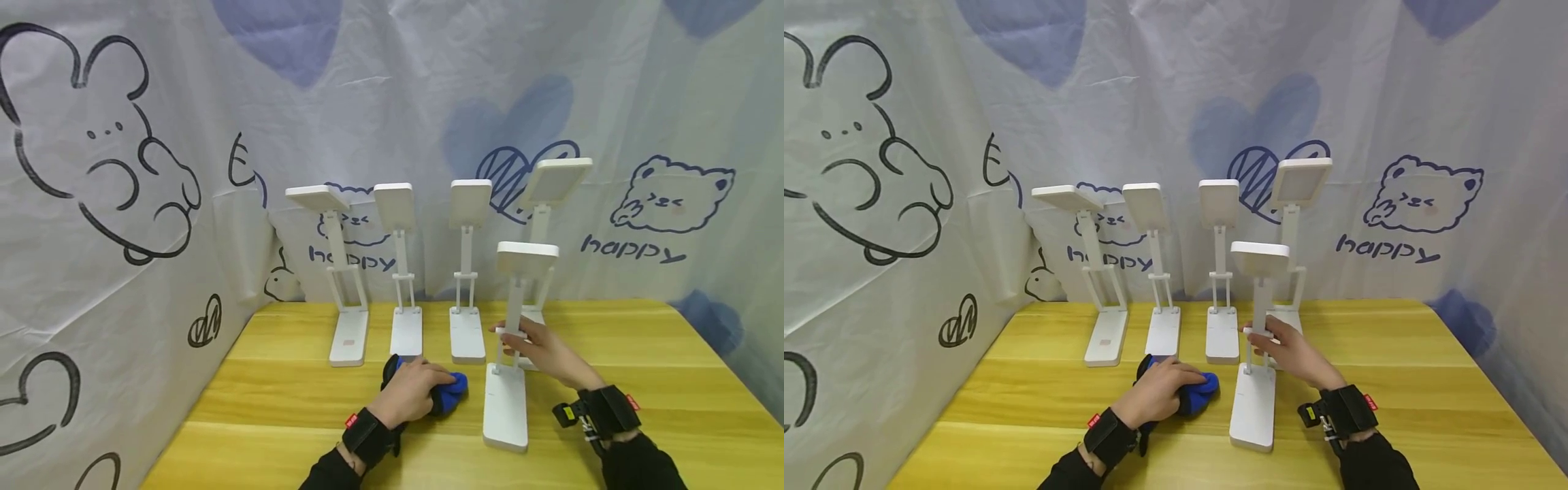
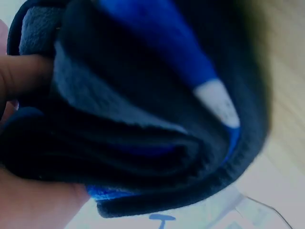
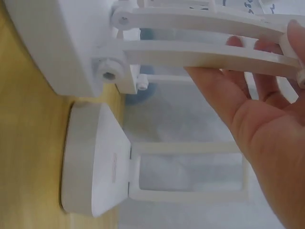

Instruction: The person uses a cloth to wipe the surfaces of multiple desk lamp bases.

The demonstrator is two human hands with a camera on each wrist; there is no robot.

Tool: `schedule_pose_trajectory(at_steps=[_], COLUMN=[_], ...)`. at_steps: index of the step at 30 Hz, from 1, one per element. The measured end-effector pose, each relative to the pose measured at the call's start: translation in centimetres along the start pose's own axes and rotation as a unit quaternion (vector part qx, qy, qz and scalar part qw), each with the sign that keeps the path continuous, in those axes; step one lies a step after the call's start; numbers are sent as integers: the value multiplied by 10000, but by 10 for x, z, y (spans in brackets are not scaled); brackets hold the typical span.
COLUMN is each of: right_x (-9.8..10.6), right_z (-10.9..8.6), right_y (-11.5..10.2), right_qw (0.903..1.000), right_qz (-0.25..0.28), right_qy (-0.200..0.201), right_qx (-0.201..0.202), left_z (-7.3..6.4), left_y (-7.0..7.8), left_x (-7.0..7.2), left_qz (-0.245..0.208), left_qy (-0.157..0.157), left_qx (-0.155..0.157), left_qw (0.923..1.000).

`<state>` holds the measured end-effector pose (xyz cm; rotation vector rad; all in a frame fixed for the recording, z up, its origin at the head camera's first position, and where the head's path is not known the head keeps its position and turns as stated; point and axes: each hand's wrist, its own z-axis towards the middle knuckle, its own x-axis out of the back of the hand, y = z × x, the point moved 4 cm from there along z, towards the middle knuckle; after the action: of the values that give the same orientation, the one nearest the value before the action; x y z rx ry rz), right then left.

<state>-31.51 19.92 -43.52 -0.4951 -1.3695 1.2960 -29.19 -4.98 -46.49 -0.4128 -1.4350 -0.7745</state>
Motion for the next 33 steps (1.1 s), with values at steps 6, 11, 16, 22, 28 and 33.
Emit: schedule_pose_trajectory(at_steps=[6, 11, 16, 22, 28, 33], right_x=[-6, -7, -7, -10, -11, -10], right_z=[8, 10, 13, 13, 13, 13], right_y=[3, 5, 5, 7, 7, 7], right_qw=[9995, 9993, 9992, 9995, 9998, 9998], right_qz=[282, 255, 304, 240, 120, 163], right_qy=[-148, -179, -177, -191, -73, -42], right_qx=[60, 187, 164, -87, -129, 55], left_z=[11, 18, 25, 31, 41, 48], left_y=[16, 27, 36, 45, 56, 63], left_x=[4, 3, -3, -8, -9, -11], left_qz=[-333, -323, 50, 572, 991, 1316], left_qy=[253, 318, 415, 428, 405, 441], left_qx=[-247, -421, -480, -357, -331, -394], left_qw=[9988, 9981, 9980, 9968, 9937, 9895])
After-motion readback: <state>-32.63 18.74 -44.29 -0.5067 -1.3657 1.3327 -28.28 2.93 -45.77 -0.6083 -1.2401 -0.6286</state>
